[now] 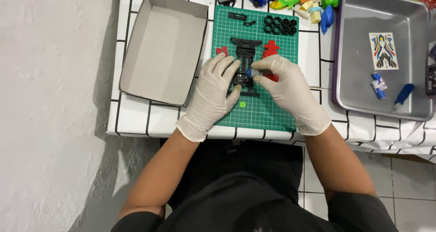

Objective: The person assembles a toy car on a green cutting mat. They attach a small blue cylindrical part to the black chassis, then insert a green circular piece into the chassis. The person then attaches black wheels to the chassis and handles red body parts.

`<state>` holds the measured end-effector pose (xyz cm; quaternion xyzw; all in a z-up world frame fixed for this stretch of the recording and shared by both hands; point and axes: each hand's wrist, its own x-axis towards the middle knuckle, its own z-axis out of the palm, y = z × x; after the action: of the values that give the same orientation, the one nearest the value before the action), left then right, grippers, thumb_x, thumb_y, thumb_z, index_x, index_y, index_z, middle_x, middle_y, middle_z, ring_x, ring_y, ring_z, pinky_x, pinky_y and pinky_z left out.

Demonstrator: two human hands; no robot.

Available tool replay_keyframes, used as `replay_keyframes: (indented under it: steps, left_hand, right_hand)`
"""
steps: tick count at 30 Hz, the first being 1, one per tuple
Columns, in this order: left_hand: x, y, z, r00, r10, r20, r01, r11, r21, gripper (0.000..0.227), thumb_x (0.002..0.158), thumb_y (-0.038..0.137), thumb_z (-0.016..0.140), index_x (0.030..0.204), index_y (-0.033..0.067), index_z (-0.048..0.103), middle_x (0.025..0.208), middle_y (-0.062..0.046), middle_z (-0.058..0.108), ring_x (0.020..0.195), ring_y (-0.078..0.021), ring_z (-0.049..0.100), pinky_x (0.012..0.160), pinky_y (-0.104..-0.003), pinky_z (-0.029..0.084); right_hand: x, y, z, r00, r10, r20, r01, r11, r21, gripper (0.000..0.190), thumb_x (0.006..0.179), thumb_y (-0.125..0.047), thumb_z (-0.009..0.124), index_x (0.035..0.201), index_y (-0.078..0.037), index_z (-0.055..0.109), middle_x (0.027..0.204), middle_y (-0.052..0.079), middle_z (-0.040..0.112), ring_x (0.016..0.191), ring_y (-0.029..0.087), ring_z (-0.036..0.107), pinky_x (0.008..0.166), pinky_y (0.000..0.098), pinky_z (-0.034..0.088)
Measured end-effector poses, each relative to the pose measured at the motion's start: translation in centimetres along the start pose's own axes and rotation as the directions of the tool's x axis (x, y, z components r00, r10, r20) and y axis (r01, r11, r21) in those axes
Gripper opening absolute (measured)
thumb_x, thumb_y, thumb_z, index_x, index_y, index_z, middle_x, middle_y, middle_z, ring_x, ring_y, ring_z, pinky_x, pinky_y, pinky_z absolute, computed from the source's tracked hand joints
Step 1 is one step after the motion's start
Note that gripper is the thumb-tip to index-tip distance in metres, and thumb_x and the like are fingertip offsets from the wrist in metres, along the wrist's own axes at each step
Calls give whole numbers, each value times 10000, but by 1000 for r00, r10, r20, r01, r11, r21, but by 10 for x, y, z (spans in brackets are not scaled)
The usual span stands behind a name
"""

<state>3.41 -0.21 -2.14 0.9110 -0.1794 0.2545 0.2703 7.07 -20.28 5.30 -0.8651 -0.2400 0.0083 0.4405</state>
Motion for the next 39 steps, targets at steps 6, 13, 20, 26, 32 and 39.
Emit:
replay_keyframes:
  steps: [6,13,20,26,32,39]
  left_hand:
    - [-3,-3,6,999,-24,31,24,1000,16,521,916,331,666,1387,131,569,1382,-129,525,1428,-348,395,1199,-539,264]
    - [-4,-7,8,1000,-20,12,20,1000,5,510,890,306,713,1357,135,600,1393,-143,505,1440,-365,376,1198,-547,270]
    - [-4,-9,10,1000,-24,18,24,1000,-1,475,901,309,688,1342,149,611,1368,-130,504,1436,-359,380,1186,-546,288]
    - [-3,-9,8,1000,-21,13,21,1000,4,474,901,297,695,1343,151,608,1359,-130,504,1434,-359,378,1183,-545,284]
    - [-3,-10,10,1000,-18,15,18,1000,3,466,903,300,693,1337,150,614,1348,-128,510,1435,-361,374,1191,-535,272]
    - [-4,-8,9,999,-49,21,50,999,-7,459,910,304,698,1339,161,620,1352,-123,513,1445,-362,357,1199,-534,250]
  right_hand:
    - [8,14,11,996,-55,71,68,978,-198,255,899,-51,829,1142,-87,761,1082,89,718,1015,316,666,929,437,503]
    - [12,17,15,986,-126,106,152,944,-291,253,891,-58,839,1132,-83,766,1063,95,720,996,337,669,908,452,517]
    - [13,18,16,976,-147,161,200,899,-390,212,906,-94,821,1108,-93,755,1065,70,715,1014,325,674,911,445,498]
    - [13,20,15,973,-148,178,210,891,-402,198,920,-109,809,1108,-133,754,1060,42,705,1029,298,674,917,424,480]
    - [15,19,16,973,-129,192,199,892,-406,188,922,-88,796,1104,-119,757,1054,48,703,1032,284,674,899,400,493]
    - [15,18,16,969,-123,215,205,886,-417,166,916,-76,794,1073,-102,749,1046,60,707,1026,286,683,904,407,492]
